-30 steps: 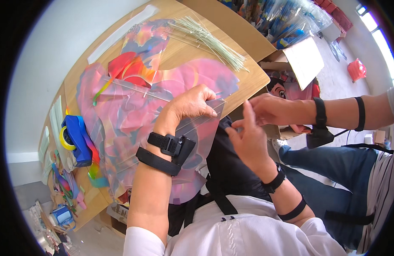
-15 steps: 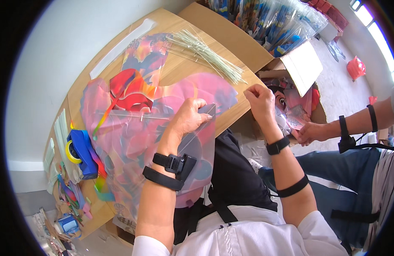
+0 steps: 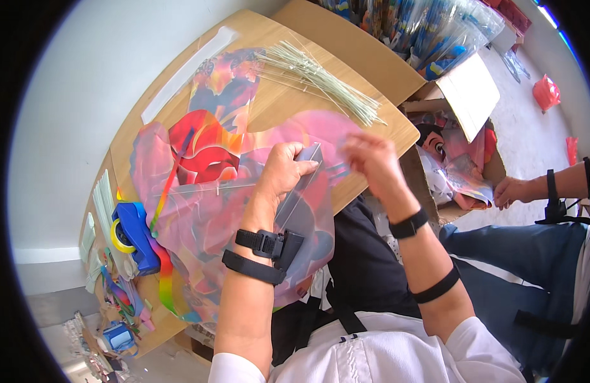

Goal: Assembling a decorative character kite by attaching structural rods and supports.

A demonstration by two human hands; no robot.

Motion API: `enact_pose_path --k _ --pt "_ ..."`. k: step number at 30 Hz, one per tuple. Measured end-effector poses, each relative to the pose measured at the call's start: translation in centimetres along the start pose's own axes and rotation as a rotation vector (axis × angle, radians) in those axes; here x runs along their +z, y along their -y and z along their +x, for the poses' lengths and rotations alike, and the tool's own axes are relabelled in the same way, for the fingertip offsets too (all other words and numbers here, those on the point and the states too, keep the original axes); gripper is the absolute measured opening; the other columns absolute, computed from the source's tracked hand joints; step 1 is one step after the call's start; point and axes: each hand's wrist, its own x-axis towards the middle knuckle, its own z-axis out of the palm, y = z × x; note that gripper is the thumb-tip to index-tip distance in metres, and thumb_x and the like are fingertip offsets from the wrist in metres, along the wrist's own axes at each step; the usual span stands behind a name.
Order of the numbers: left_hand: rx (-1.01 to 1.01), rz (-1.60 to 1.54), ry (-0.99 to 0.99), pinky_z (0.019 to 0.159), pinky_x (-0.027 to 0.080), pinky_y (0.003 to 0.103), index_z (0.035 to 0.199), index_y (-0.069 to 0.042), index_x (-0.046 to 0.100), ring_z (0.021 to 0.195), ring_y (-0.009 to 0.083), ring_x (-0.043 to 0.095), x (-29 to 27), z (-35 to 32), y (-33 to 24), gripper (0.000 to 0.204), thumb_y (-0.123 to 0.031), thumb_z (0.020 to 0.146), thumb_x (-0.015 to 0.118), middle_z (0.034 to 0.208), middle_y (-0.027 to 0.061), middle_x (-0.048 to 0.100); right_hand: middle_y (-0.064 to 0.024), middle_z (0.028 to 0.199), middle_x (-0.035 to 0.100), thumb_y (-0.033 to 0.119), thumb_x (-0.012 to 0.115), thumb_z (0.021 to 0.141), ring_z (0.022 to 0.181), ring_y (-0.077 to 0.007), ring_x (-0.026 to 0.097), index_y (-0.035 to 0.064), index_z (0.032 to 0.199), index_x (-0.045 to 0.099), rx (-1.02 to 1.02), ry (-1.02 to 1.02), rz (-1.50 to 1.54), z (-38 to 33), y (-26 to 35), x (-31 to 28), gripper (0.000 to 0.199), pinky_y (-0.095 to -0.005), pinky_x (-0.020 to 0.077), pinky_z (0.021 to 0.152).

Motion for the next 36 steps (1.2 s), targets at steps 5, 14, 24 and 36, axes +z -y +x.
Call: enact_pose_path --k 5,14,24,36 --pt "0.002 0.025 -0.014 0.060 0.048 0.027 0.080 -0.004 0.065 0.064 0.0068 0.056 0.3 0.0 0.2 0.007 0.001 0.081 0.071 0.074 -0.0014 0.063 -0.0033 0.081 0.070 0.024 0.072 0.089 0.070 -0.0083 0.060 0.0044 0.094 0.071 -0.030 -0.047 -0.182 -0.1 1.1 0.3 0.020 -0.0197 0.0427 0.057" --pt "0.529 0.569 -0.368 0.083 0.050 0.038 0.100 0.001 0.063 0.090 0.0263 0.061 0.5 -3.3 -1.4 0.023 -0.005 0.080 0.072 0.098 0.0140 0.065 0.0022 0.068 0.059 0.016 0.074 0.088 0.059 -0.0055 0.052 0.0033 0.083 0.070 0.032 -0.001 -0.085 -2.8 -2.7 2.7 0.014 -0.0206 0.0403 0.053" --pt "0.176 0.786 -0.412 0.103 0.041 0.046 0.123 -0.001 0.058 0.122 0.0389 0.051 1.8 -21.2 1.7 0.043 -0.013 0.084 0.070 0.124 0.0199 0.059 -0.0002 0.071 0.063 0.023 0.069 0.092 0.060 -0.0078 0.058 0.0053 0.086 0.068 0.160 -0.110 0.020 -5.7 -2.2 0.4 0.019 -0.0219 0.0455 0.054" --pt "0.035 0.969 -0.417 0.111 0.031 0.052 0.136 -0.001 0.052 0.138 0.0389 0.039 4.0 -27.3 7.3 0.064 -0.022 0.081 0.076 0.146 0.0210 0.045 -0.0113 0.090 0.072 0.002 0.070 0.085 0.075 -0.0206 0.069 -0.0064 0.101 0.067 0.282 0.070 -0.046 -11.3 -6.7 4.4 0.018 -0.0340 0.0561 0.066"
